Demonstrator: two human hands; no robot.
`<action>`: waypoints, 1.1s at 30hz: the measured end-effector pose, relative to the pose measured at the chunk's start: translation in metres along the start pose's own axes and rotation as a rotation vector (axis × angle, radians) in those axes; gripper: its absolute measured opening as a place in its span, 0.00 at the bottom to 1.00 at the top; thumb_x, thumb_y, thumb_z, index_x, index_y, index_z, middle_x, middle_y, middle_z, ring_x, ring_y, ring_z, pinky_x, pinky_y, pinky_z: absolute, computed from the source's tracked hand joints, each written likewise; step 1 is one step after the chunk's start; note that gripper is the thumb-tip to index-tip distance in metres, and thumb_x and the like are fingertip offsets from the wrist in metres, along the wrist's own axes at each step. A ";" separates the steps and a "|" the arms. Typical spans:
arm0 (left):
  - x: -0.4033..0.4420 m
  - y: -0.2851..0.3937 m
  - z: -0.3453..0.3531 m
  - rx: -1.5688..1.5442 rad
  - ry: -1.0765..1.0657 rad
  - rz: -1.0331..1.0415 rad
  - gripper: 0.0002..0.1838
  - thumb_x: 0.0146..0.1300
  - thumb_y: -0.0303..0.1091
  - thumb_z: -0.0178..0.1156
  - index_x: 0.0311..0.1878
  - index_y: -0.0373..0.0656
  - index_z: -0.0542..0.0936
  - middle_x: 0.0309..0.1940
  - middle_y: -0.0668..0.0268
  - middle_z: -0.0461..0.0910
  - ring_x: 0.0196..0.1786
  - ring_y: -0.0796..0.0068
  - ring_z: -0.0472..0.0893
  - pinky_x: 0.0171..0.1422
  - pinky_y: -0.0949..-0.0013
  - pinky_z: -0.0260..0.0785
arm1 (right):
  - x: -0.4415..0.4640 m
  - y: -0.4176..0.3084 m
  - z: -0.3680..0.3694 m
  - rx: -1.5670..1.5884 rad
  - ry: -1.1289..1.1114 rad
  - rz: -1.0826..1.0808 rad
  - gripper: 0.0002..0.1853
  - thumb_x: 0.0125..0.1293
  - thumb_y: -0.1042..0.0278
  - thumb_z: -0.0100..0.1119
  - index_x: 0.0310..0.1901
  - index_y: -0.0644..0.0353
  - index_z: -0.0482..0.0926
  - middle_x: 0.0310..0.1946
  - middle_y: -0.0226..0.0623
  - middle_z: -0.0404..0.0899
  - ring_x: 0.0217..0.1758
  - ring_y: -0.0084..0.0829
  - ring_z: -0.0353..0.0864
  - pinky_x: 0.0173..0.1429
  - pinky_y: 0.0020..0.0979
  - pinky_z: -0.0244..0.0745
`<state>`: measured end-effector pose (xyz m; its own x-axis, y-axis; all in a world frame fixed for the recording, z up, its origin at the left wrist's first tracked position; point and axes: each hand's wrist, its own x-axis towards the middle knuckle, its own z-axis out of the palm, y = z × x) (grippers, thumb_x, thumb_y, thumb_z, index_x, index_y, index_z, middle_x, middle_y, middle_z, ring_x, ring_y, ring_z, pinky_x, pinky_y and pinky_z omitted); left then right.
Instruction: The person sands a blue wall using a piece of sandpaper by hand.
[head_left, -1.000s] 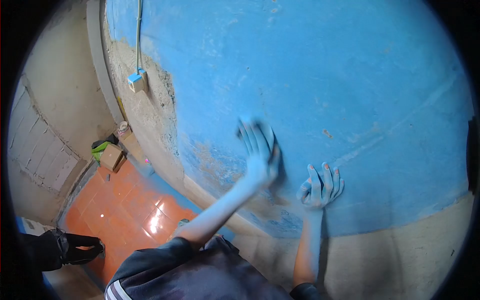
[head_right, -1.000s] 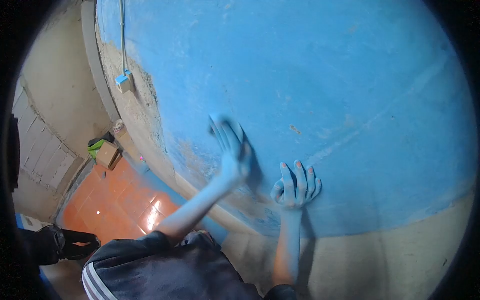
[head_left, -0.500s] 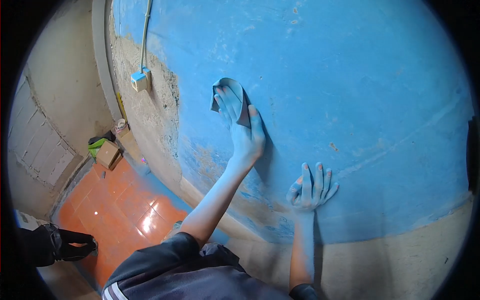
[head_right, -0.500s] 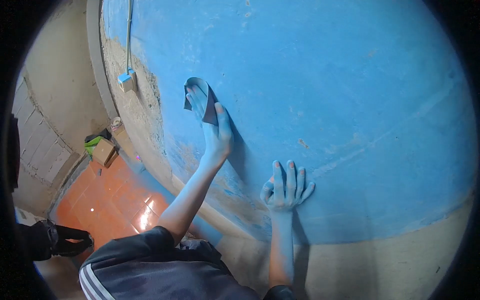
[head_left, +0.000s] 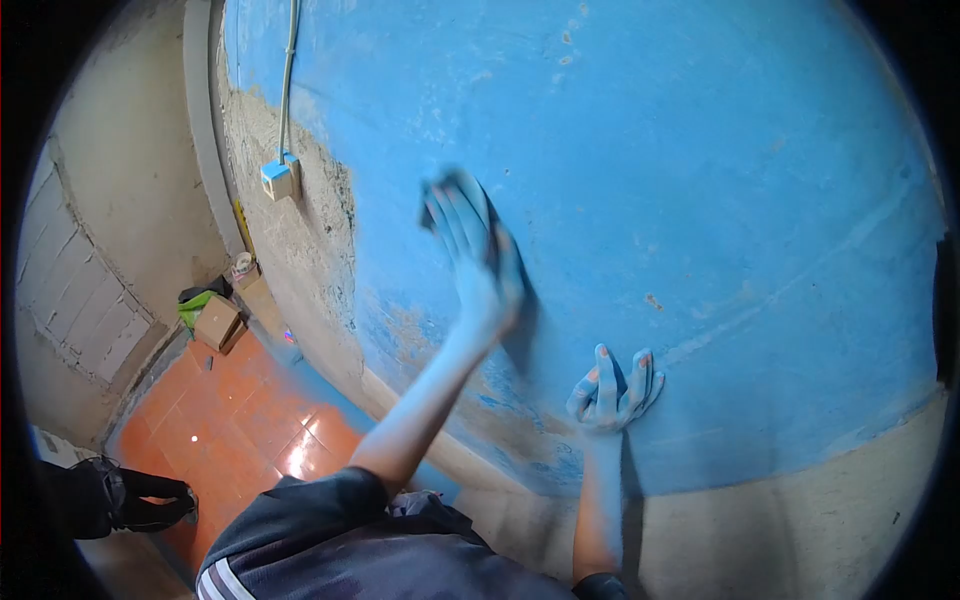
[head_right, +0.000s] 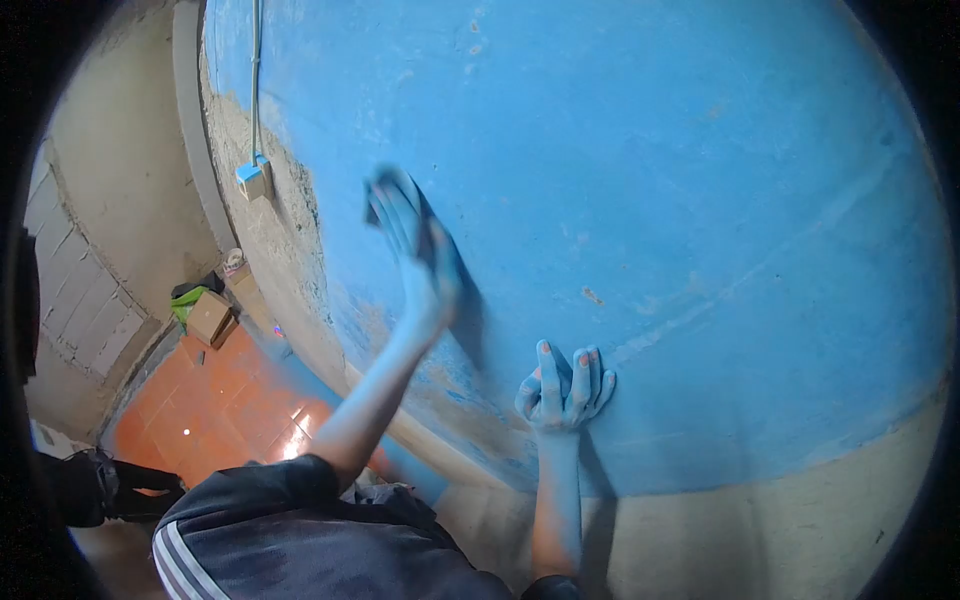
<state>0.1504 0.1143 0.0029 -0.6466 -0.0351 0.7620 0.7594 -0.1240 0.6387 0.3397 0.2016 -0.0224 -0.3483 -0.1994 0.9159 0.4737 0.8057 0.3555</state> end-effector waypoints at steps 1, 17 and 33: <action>-0.029 -0.006 0.008 0.048 -0.036 0.036 0.37 0.70 0.34 0.48 0.72 0.22 0.45 0.74 0.33 0.38 0.75 0.30 0.36 0.76 0.39 0.27 | 0.000 0.000 0.000 -0.006 0.004 0.005 0.16 0.69 0.62 0.46 0.49 0.49 0.84 0.65 0.41 0.66 0.67 0.40 0.69 0.77 0.47 0.47; -0.194 -0.018 0.013 0.096 -0.484 0.067 0.43 0.61 0.34 0.54 0.69 0.15 0.44 0.70 0.24 0.40 0.72 0.19 0.38 0.73 0.29 0.28 | 0.002 -0.003 -0.006 -0.011 -0.037 0.013 0.16 0.70 0.61 0.45 0.48 0.49 0.84 0.60 0.40 0.70 0.64 0.41 0.72 0.76 0.47 0.49; -0.220 -0.025 -0.018 0.114 -0.625 -0.122 0.42 0.69 0.39 0.51 0.71 0.19 0.41 0.71 0.27 0.38 0.74 0.24 0.36 0.76 0.36 0.29 | 0.006 -0.014 -0.003 0.007 -0.065 0.047 0.16 0.70 0.61 0.45 0.47 0.48 0.85 0.58 0.41 0.75 0.68 0.43 0.69 0.77 0.47 0.46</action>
<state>0.2726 0.1070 -0.1828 -0.5907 0.5609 0.5800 0.7083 0.0163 0.7057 0.3338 0.1878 -0.0216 -0.3777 -0.1246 0.9175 0.4850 0.8175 0.3106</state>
